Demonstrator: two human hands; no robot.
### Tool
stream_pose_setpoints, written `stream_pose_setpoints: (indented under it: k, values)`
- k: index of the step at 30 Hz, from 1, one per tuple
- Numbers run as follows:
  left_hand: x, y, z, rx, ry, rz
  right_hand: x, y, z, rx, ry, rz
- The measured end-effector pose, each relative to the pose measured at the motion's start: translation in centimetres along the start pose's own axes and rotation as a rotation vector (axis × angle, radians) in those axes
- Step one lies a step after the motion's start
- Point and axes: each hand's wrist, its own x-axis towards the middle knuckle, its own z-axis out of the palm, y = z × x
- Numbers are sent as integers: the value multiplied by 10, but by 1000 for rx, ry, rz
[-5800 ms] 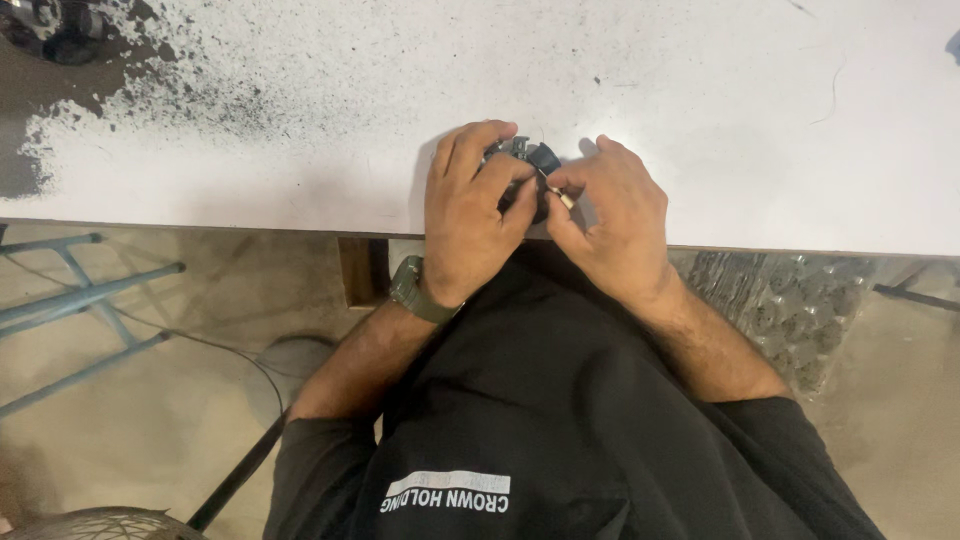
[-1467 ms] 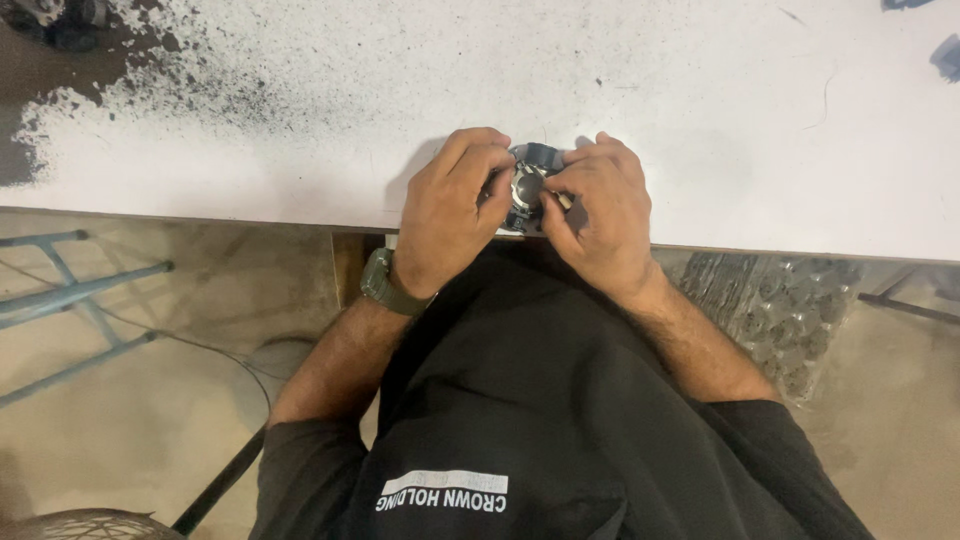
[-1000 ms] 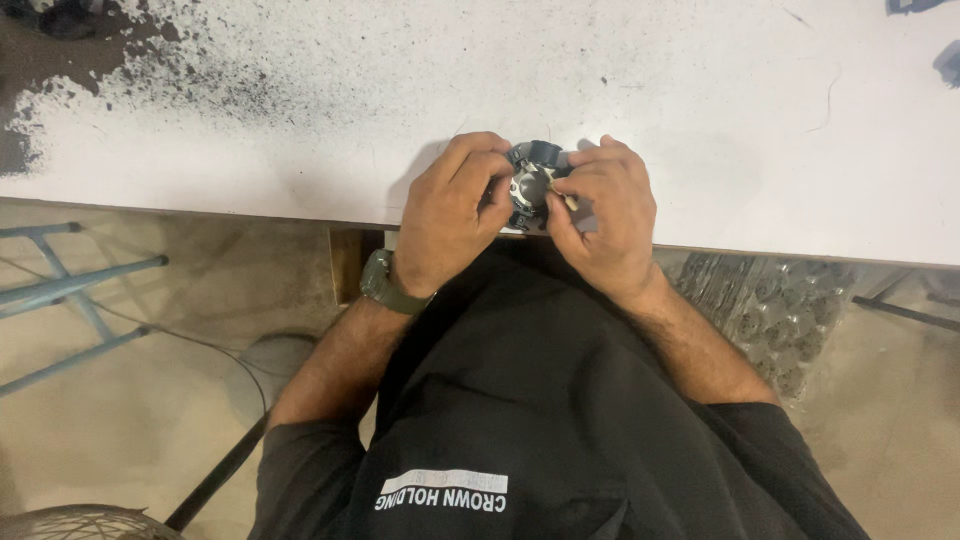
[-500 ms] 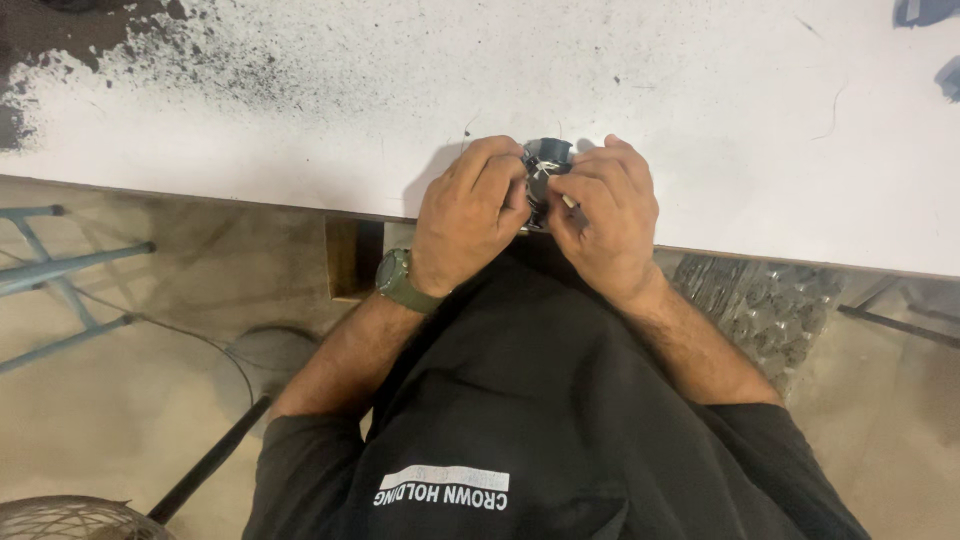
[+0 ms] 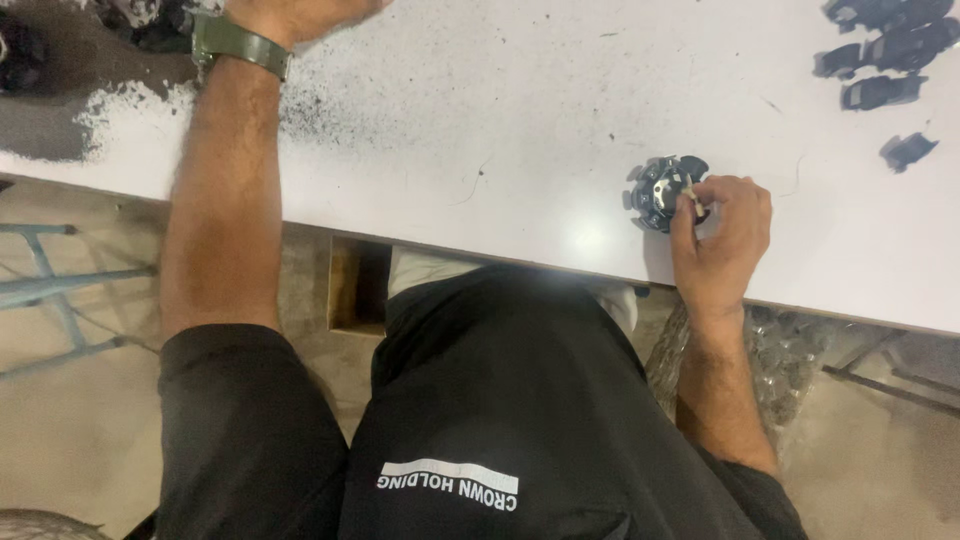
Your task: The person sits at a white workbench and assembles small black plastic components by hand, pressing parts together and fitting pieces into housings. Finished assemblies are set aside on the bench as more unassembled parts are picked up and worked on one at a time.
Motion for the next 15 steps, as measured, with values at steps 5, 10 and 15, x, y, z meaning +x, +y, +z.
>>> stream_pose_setpoints:
  k: [5, 10, 15]
  values:
    - [-20, 40, 0, 242, 142, 89, -2, 31, -11, -36, 54, 141]
    - [-39, 65, 46, 119, -122, 22, -6, 50, -12, -45, 51, 73]
    - [-76, 121, 106, 107, 229, 271, -5, 68, -8, -24, 90, 118]
